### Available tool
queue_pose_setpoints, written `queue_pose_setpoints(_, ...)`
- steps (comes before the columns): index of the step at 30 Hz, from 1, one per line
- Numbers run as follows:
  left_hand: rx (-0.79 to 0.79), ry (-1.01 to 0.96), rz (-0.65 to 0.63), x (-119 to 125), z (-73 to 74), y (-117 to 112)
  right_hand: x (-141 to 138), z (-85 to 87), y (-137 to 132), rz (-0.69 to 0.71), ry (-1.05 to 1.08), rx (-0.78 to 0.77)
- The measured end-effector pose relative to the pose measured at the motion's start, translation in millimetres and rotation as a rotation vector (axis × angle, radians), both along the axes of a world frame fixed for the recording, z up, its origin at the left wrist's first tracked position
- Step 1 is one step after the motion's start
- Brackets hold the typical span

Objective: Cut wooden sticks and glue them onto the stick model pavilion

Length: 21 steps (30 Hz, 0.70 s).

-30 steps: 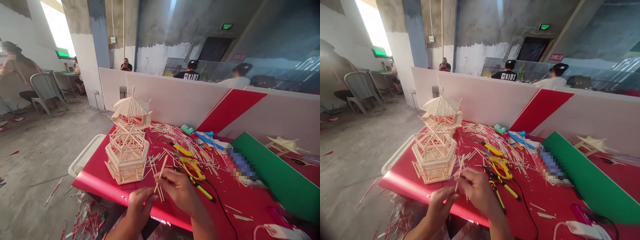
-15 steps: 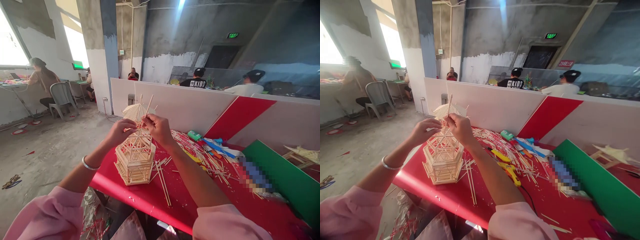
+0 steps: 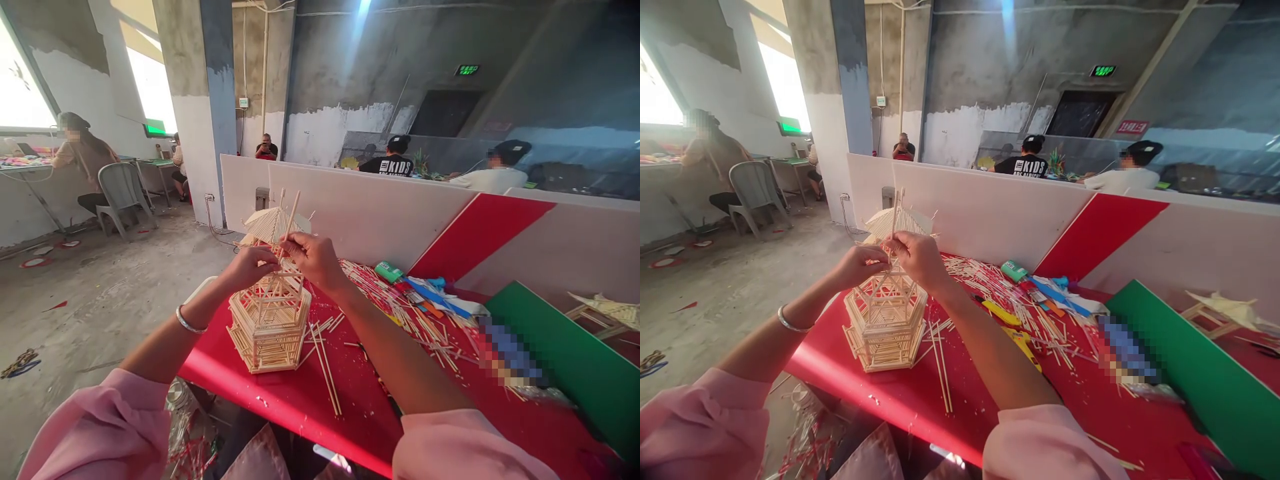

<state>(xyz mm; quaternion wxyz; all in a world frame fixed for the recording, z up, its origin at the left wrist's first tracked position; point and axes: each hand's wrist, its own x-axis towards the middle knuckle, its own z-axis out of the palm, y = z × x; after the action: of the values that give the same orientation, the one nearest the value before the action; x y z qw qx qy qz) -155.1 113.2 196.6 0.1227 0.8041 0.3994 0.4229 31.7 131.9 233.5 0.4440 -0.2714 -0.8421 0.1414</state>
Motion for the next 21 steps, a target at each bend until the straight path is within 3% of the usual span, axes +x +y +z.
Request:
queue_pose_setpoints(7,-0.031,-0.004,0.016,-1.4,-3.9,1.6,8.9,-0.3,6.7,0.023,-0.175,0.056)
queue_pose_setpoints(13,-0.041,-0.022,0.015,-0.7,-3.4,1.3,15.2,4.6,1.1,-0.125,-0.286,0.232)
queue_pose_setpoints(21,-0.051,-0.044,0.003,-1.1,-5.2,3.0,23.9,25.9,2.8,-0.121,-0.514,0.424)
